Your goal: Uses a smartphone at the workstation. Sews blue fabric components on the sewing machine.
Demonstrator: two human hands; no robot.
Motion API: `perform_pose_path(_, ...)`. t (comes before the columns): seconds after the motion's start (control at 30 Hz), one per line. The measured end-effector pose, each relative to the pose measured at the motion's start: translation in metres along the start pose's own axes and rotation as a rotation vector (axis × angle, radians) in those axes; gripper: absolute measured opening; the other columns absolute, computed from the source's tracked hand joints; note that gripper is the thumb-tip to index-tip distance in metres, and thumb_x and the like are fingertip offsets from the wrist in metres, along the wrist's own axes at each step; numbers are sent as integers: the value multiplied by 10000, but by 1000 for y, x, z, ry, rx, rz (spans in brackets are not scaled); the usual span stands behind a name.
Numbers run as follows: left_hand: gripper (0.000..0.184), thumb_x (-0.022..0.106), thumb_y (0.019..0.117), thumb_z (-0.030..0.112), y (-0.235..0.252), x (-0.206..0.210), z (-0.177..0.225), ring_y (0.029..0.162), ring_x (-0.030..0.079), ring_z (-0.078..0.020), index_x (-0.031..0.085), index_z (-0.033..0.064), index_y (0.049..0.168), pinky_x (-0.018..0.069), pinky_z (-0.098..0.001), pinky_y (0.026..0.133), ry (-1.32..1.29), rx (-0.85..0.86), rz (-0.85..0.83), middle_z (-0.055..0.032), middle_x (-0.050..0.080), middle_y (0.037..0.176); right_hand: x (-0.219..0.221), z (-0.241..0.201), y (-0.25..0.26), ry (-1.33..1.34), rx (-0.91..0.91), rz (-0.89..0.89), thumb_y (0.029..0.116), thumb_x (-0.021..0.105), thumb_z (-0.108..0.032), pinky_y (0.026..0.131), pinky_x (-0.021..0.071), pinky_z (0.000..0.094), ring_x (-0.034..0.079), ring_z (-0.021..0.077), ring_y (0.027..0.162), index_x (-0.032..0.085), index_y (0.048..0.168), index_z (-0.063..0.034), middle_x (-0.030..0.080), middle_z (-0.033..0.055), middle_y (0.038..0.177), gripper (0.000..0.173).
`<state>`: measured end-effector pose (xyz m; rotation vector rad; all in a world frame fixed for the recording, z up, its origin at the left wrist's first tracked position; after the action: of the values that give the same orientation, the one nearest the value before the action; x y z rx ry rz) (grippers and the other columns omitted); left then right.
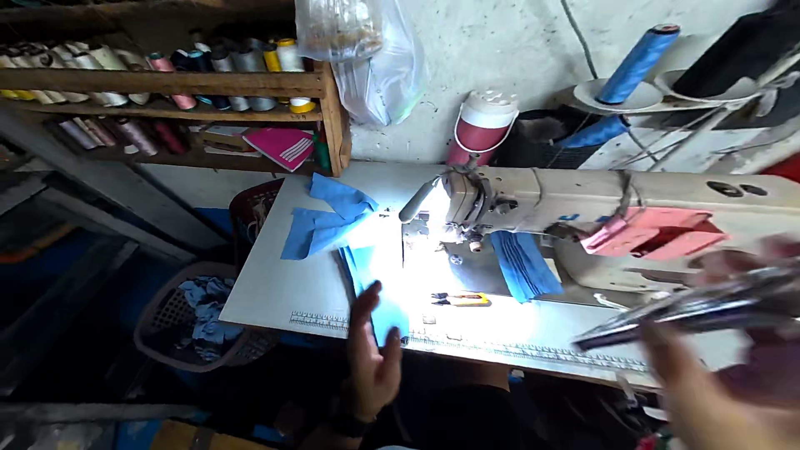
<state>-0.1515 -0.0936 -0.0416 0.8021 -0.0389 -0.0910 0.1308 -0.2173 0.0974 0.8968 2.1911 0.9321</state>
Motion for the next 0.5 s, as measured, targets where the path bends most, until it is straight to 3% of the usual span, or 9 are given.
perform_pose_path(0.03,436,496,1068,303,-6,17,10,1437,460,-205,457,211,1493,396,-452,1192,-97,-46,-91,-26,502,1542,21,-2,-15,67,37,-92,828,851,-312,1092,503,304,538,132,1337,299,1555,-6,506,75,1501,963)
perform_pose_path(0.07,473,438,1090,373,-12,35,19,1445,453,-232,443,152,1508,394,-466,1195,-201,-86,-180,-77,485,1554,44,2,-31,137,82,-164,817,857,-304,1078,510,289,536,101,1335,312,1570,-87,514,9,1501,955)
perform_pose_path(0.13,669,354,1089,510,-23,66,30,1453,441,-275,399,-5,1513,398,-471,1193,-360,-131,-299,-198,447,1561,85,17,-59,248,197,-212,803,850,-302,1008,550,270,580,94,1258,357,1534,-42,561,35,1417,920)
perform_pose_path(0.2,778,340,1084,536,-36,84,29,1456,419,-187,310,-113,1512,359,-369,1207,-346,-160,-336,-240,418,1558,117,33,-80,284,341,-215,801,834,-332,937,573,245,613,96,1186,364,1509,39,581,100,1352,927)
perform_pose_path(0.23,775,352,1088,514,-42,88,24,1427,441,-122,293,-136,1507,355,-320,1203,-274,-163,-309,-231,452,1524,129,40,-87,270,406,-224,804,824,-358,916,579,244,622,102,1168,364,1512,44,584,119,1341,935)
perform_pose_path(0.33,744,399,1084,478,-53,85,-4,1233,597,-51,372,-187,1417,485,-280,1084,-87,-192,-144,-207,622,1304,150,55,-99,79,466,-326,868,753,-485,927,580,337,631,170,1183,349,1548,22,580,186,1375,939)
perform_pose_path(0.4,759,360,1090,481,-51,81,-14,1206,587,-19,350,-217,1386,484,-240,1065,-109,-283,-112,-188,610,1280,156,59,-102,20,483,-401,932,673,-523,950,580,401,644,206,1199,334,1566,13,579,199,1400,896)
perform_pose_path(0.5,756,331,1088,505,-50,76,-29,1149,607,-15,294,-180,1406,530,-243,1009,-305,-513,-74,-102,589,1267,152,63,-105,294,597,-418,992,619,-458,954,582,263,648,110,1193,339,1577,-31,583,114,1423,777)
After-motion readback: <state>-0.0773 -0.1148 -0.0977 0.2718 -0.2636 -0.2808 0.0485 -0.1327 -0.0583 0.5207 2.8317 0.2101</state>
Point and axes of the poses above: each hand's wrist, its own y-axis towards the middle knuckle, its own x-axis out of the palm, z = x × y, the point moved 9 cm from there along y, towards the middle knuckle
